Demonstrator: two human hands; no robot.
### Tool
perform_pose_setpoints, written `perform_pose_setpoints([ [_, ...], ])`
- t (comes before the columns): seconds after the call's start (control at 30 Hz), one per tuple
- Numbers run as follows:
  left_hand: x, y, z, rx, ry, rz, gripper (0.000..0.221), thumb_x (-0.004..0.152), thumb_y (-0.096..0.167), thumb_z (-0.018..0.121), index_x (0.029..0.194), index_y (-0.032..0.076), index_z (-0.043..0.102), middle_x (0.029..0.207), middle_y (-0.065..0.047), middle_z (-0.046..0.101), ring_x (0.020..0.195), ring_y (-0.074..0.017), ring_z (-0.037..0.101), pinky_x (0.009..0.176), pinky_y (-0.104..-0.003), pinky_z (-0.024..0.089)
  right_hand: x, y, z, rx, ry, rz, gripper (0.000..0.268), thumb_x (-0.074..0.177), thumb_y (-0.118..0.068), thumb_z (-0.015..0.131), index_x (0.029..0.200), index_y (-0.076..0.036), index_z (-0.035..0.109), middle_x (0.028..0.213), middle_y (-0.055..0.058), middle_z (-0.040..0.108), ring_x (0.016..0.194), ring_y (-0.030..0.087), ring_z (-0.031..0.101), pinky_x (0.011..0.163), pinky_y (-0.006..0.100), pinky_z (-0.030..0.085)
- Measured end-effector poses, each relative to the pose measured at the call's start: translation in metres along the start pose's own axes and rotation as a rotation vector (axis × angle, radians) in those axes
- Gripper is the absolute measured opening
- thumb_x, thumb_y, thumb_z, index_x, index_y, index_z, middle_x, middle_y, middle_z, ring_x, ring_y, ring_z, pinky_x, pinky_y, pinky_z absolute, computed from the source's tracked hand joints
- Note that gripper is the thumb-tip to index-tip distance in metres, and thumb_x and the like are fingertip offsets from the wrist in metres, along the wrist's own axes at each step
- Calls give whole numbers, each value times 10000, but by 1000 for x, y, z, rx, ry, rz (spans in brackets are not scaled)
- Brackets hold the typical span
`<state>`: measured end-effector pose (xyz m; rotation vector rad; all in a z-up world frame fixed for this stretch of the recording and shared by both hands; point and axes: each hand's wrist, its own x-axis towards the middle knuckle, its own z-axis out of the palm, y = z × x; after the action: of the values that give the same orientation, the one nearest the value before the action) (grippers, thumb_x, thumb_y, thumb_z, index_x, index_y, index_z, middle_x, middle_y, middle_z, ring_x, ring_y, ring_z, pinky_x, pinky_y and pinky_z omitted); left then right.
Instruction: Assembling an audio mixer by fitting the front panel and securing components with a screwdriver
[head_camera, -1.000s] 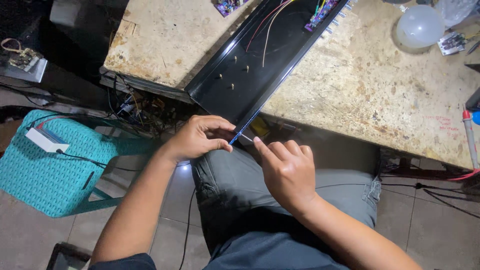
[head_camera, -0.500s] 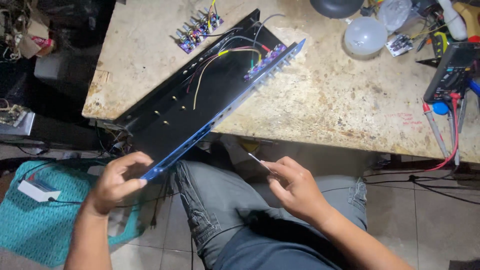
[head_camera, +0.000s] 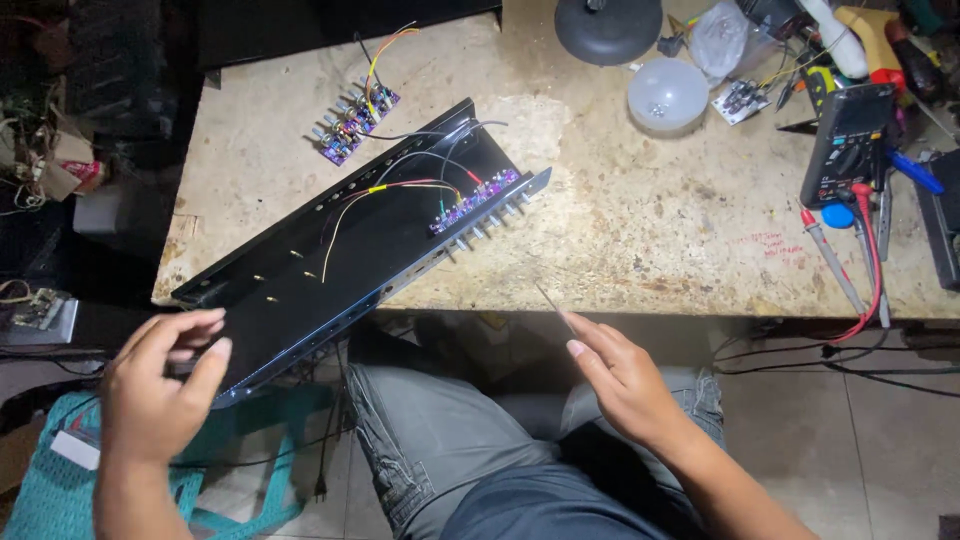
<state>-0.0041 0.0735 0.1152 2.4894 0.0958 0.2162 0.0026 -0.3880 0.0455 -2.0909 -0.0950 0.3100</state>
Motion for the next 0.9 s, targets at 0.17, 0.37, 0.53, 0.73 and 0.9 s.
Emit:
perform_pose_setpoints([
  [0.17,88,108,81,-69,-14,550,249,826,124,782,1075,122,781,990,-78,749,937,-312,718,837,-414,558,13,1,-11,39,129,-56,390,995,-232,607,1353,-111,703,1183,201,771,1167,364,701,986,506,534],
  [0.37,165,159,182,135,-143,809,342,787,273,764,1104,150,731,986,-81,713,957,-328,692,894,-444,541,40,0,-16,-3,154,26,338,1011,-261,545,1301,-216,712,957,131,816,1016,337,755,916,492,556],
  [0.53,173,175,202,209,-375,585,392,808,282,707,1176,148,711,1036,-116,703,1015,-385,683,901,-506,549,56,-1,-21,21,159,80,291,1018,-284,514,1255,-251,679,823,75,799,924,304,763,870,481,566],
  [0.73,194,202,210,285,-658,426,621,742,294,668,1345,147,637,1189,-106,712,1198,-357,614,989,-510,486,68,0,-9,-96,256,0,265,1011,-296,568,1225,-216,702,840,145,775,891,383,741,803,507,567],
  [0.9,216,207,229,426,-694,462,495,723,403,678,1173,200,694,1080,-55,738,1145,-322,613,943,-472,465,72,7,-5,-100,284,-61,269,1006,-260,556,1224,-185,696,897,173,761,904,410,732,780,512,579],
])
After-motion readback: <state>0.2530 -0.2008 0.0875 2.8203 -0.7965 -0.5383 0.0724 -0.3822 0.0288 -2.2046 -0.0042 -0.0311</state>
